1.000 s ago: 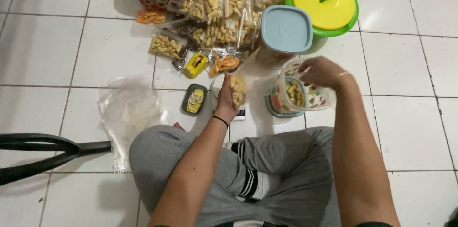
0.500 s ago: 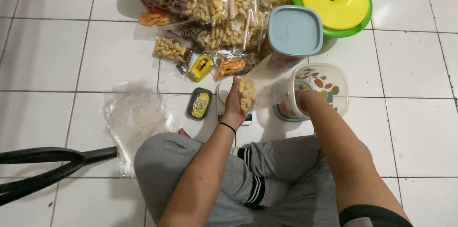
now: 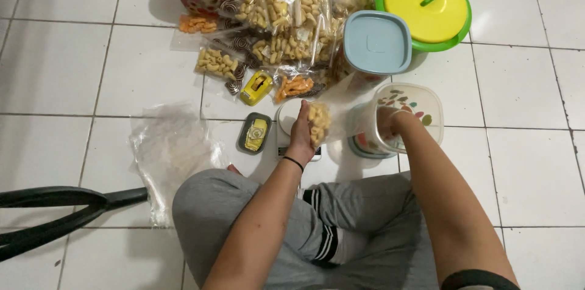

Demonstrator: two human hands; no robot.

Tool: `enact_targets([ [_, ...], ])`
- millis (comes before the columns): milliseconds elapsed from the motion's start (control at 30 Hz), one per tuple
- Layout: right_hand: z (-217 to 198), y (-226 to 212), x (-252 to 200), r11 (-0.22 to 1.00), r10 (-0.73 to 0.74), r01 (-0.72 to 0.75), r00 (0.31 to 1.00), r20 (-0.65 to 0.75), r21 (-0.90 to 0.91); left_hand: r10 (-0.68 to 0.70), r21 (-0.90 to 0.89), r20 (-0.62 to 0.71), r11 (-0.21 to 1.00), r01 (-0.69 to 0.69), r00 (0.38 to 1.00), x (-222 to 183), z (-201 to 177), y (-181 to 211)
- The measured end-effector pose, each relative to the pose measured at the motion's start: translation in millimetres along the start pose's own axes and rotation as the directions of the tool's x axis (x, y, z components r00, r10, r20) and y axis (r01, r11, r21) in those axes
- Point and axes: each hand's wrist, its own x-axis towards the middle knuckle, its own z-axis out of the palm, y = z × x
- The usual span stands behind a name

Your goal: The person is manually filling small plastic bags with snacks and weighing them on a digital scale for portion control.

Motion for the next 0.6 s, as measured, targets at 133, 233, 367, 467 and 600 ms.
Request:
enact_targets([
  [133, -10, 9, -1, 0.999, 0.008, -0.008, 1.0, -0.008, -0.036, 0.001, 0.005, -0.009, 1.0, -0.001, 1.0, -3, -3, 0],
  [233, -48, 4, -50, 0.997, -0.041, 0.046, 0.995, -0.092, 0.062, 0.015, -0.003, -0.017, 1.0, -0.015, 1.0, -7, 0, 2],
  [367, -113, -36, -155, 0.965, 0.027, 0.029, 0.978, -0.209, 0.261, 0.026, 0.002, -0.025, 1.0, -0.026, 0.999, 4, -6, -4],
  [467, -151, -79, -227, 0.924, -0.071, 0.147, 0.973, -0.22, 0.353, 0.026, 0.026, -0.012, 0.999, -0.026, 1.0, 18, -15, -12],
  [600, -164, -123, -251, 0.941, -0.207, 0.239, 0.967, -0.151, 0.241, 0.023, 0.048, 0.019, 0.999, -0.024, 1.0, 16, -18, -13],
])
